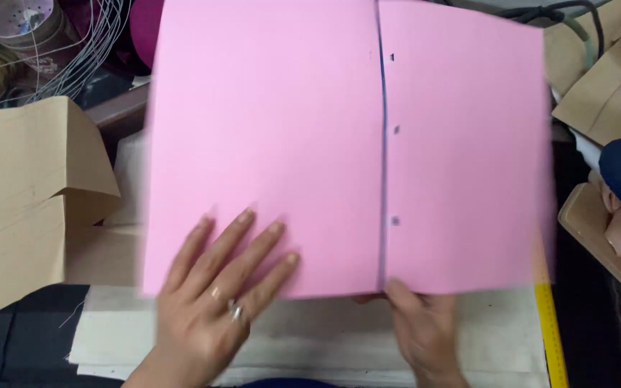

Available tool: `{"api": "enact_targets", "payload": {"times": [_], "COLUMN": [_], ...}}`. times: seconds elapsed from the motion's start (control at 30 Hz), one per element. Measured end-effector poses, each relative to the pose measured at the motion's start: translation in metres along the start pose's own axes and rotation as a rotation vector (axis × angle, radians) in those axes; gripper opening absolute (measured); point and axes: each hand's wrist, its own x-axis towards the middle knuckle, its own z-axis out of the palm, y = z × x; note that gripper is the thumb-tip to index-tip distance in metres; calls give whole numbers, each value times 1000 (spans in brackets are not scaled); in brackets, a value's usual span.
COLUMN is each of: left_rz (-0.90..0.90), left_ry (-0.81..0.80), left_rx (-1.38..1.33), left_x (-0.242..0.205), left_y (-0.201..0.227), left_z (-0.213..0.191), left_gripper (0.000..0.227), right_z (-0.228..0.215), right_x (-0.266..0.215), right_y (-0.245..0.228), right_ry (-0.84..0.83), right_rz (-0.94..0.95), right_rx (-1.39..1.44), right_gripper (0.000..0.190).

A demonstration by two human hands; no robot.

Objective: The person marks a pattern on a piece of fabric using a pen and a ruler. They then handle a printed document and a pink folder, organizing them on the workspace.

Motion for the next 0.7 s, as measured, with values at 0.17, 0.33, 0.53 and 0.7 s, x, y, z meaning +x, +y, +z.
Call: {"api": "enact_targets", "payload": {"times": [0.17,0.33,0.53,0.7], "left_rz": [-121,-182,-224,-222], "left_ry": [-254,-339,-368,-437], "left_rx": [-104,-171,-235,-204], "left_x": [-85,-125,-137,-147], "left_y": [-17,-18,-17,-18], "left_z": [63,84,90,89], "left_gripper": [68,59,56,67], "right_z": [0,-8,-19,-6], "right_x": [0,-1,5,4], "right_y": [54,67,73,51], "right_ry": [-191,-145,-69,-53], "right_rz": [363,572,657,719], "right_rx": [-261,-235,-74,-136], "right_gripper": [24,26,26,32]}}
